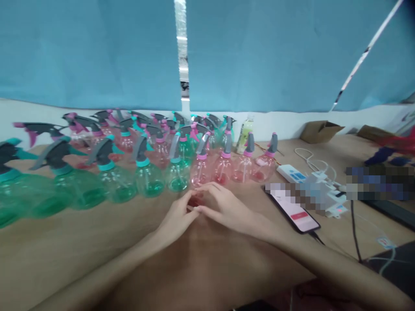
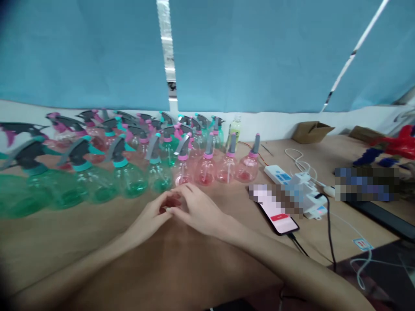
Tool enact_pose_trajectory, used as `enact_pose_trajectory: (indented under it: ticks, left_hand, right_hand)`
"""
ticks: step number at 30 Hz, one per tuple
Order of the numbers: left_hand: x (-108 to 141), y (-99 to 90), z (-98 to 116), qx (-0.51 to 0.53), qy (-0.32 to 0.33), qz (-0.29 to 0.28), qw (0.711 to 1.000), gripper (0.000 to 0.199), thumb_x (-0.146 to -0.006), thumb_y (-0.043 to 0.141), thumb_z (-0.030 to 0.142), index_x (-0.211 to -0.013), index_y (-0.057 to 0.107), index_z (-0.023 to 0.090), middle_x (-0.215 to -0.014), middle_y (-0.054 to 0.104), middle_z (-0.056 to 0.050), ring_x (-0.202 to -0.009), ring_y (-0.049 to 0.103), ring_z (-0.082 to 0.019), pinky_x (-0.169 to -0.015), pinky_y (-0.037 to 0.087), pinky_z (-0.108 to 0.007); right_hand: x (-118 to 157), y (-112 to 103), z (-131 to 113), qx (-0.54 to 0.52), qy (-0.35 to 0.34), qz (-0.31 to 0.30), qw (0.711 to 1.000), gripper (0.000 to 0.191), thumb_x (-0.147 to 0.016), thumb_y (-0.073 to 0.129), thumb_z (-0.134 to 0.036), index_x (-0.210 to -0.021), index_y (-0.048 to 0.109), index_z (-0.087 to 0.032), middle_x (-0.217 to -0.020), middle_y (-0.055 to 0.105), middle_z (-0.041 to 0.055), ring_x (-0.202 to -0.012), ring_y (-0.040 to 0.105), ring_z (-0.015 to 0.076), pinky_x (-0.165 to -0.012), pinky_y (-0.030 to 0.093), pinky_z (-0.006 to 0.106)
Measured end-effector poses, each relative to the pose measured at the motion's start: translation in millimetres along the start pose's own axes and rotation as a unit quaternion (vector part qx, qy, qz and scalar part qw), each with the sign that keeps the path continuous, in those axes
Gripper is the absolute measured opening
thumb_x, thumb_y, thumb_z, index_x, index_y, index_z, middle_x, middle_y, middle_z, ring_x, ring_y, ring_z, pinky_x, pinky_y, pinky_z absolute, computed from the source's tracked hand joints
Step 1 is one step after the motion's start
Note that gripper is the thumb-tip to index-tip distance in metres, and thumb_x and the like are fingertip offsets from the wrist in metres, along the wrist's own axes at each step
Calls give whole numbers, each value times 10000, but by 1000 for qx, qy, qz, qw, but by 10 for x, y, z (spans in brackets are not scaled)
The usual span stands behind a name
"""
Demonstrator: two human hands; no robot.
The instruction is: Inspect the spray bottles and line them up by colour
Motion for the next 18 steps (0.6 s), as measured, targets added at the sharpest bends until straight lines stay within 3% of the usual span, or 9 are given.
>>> enact_pose_trajectory:
  ticks: [12,18]
  left_hand:
    - [1028,-1176,-507,-39,-38,68,996,165,-812,486,252,-901,610,191,-915,676,-28,-877,623,-216,-802,471,-335]
    - [1477,-1698,-829,-16,-79,123,989,211,-809,546,362,-918,634,204,-884,692,-16,-823,639,-207,-725,490,-309]
  right_hand:
    - [-714,1135,-893,-61,-105,-75,990,220,-893,556,-319,-1075,568,-196,-1089,644,60,-997,595,182,-874,474,349]
    - [-984,1653,-1138,-143,-125,-118,975,242,-882,578,-335,-1094,592,-218,-1069,673,38,-1001,616,167,-886,481,344]
Point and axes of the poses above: each hand's wrist, its own x-axis away from the middle knuckle, its own y-axis out of the palm, z = x × y, the point moved 5 cm from there along -x, towards the middle knuckle
